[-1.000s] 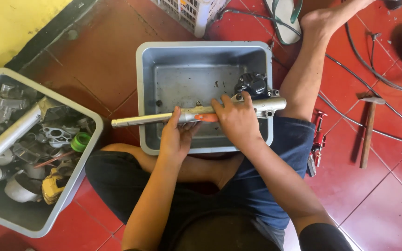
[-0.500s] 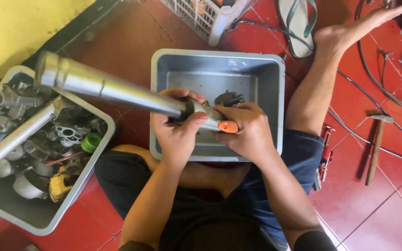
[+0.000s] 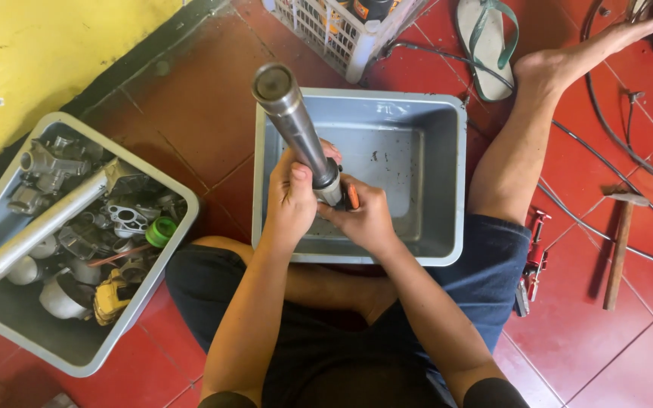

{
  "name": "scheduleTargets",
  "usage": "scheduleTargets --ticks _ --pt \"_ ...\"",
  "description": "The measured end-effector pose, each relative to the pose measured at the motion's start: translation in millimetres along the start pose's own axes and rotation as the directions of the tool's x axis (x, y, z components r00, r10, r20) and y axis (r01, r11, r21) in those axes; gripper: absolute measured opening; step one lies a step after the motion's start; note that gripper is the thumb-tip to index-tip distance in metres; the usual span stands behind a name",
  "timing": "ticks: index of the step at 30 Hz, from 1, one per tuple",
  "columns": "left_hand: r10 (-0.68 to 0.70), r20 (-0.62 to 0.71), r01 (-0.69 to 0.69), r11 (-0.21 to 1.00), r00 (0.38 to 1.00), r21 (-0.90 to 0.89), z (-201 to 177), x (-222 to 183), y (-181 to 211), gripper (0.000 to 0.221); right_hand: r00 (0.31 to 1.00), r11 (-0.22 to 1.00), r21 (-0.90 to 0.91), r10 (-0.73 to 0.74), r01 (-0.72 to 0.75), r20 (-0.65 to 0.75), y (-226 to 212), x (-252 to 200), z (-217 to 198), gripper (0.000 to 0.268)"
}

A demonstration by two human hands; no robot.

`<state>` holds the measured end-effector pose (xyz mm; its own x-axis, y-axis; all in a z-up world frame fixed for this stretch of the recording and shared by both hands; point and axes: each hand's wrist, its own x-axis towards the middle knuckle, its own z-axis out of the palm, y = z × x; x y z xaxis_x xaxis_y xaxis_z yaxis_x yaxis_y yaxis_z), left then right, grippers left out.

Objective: Disassembling and cleaning a motorcycle front fork assembly using various hand tools.

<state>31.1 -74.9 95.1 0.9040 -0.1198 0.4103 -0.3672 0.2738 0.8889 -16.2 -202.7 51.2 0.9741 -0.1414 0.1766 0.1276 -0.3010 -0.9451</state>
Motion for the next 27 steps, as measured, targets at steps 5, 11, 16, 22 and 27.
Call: scheduleTargets --ticks 5,11,16,22,27 --pt "-0.145 0.098 0.153 0.986 0.985 -0.07 2 0 4 0.061 0.98 0.993 -0.117 -0.01 -0.013 -0.196 36 -7 19 0.037" --pt "-0.144 0.08 0.144 0.99 0.986 -0.001 13 4 11 0.055 0.968 0.989 -0.149 -0.054 0.017 -0.246 48 -16 15 0.037" --pt "-0.047 -0.256 0.112 0.962 0.966 0.248 30 2 5 0.041 0.995 0.978 -0.209 -0.011 -0.01 -0.099 15 -15 3 0.033" --pt "-0.032 -0.24 0.077 0.981 0.97 0.178 12 0 8 0.021 0.983 0.976 0.129 0.17 -0.177 0.067 -8 -11 -42 0.042" --pt "0.01 -0.21 0.021 0.989 0.978 0.144 16 -6 18 0.023 1.0 0.975 -0.221 -0.002 0.006 0.015 -43 6 -63 0.039"
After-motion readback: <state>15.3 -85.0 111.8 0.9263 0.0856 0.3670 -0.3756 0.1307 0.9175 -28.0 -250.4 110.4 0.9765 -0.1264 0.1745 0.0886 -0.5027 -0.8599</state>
